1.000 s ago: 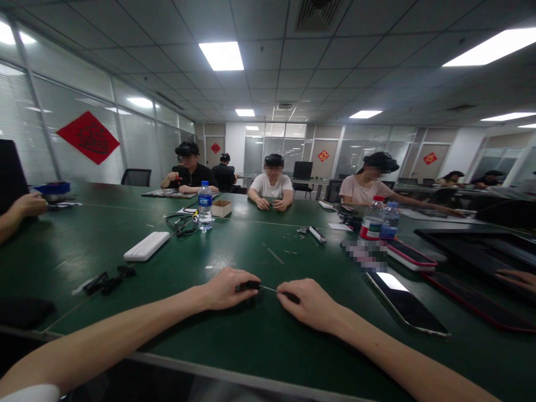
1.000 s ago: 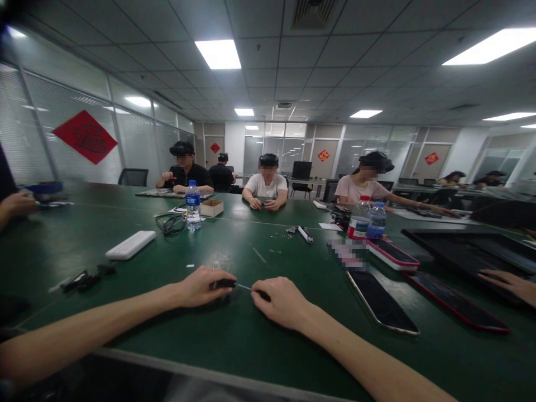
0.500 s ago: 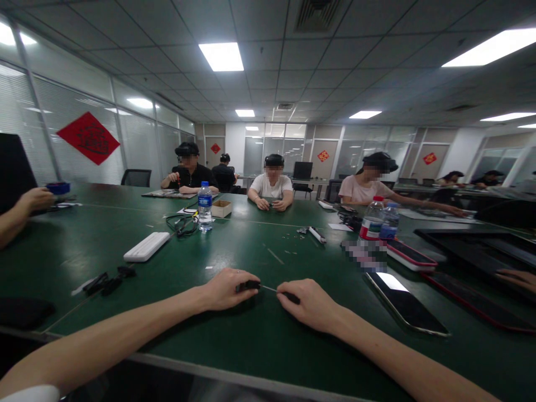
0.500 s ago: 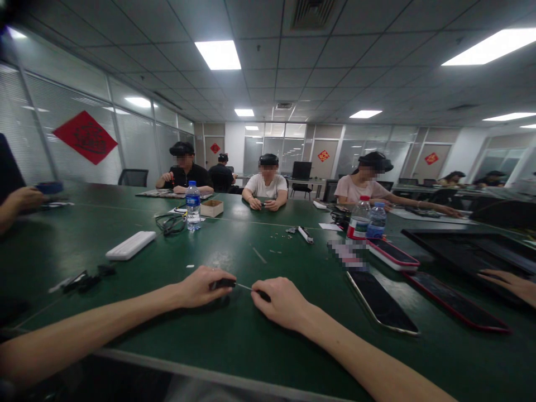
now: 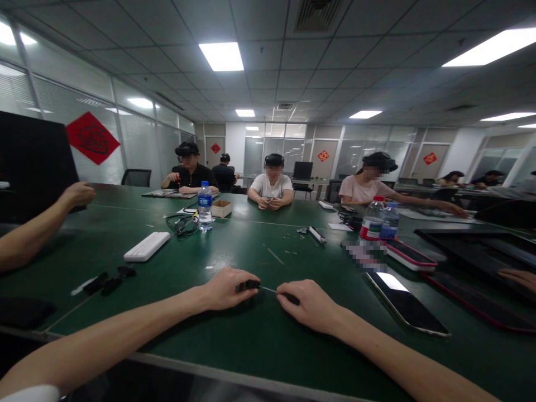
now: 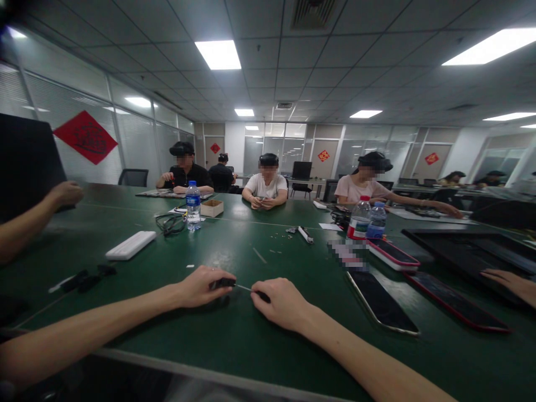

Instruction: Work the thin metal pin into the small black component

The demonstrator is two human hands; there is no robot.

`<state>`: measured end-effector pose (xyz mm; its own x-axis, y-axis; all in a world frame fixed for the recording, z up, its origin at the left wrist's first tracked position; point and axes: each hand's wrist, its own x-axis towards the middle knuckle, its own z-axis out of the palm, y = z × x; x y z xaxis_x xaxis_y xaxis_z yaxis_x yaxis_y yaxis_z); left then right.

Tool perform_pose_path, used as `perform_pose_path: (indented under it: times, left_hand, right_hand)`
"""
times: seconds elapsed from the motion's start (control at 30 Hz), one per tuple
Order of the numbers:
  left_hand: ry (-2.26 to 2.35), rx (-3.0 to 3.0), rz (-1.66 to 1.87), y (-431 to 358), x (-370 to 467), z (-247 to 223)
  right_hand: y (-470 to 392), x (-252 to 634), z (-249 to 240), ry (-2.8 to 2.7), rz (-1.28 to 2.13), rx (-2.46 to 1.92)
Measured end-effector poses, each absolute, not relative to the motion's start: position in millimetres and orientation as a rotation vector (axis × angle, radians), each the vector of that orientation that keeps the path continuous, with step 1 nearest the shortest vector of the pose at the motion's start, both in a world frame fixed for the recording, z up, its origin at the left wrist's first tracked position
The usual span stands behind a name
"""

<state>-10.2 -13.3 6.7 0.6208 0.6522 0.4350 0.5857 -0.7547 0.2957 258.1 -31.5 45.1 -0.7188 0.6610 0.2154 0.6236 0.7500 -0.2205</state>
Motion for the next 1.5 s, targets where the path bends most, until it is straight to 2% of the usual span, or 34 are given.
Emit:
perform_pose_path:
  times: [1.5]
  left_hand:
    - [0.978, 2.732, 0.806, -11.4, -12.8, 4.4]
  right_hand:
    - [-31.9, 258.5, 42.0, -2.668, 0.250, -1.002]
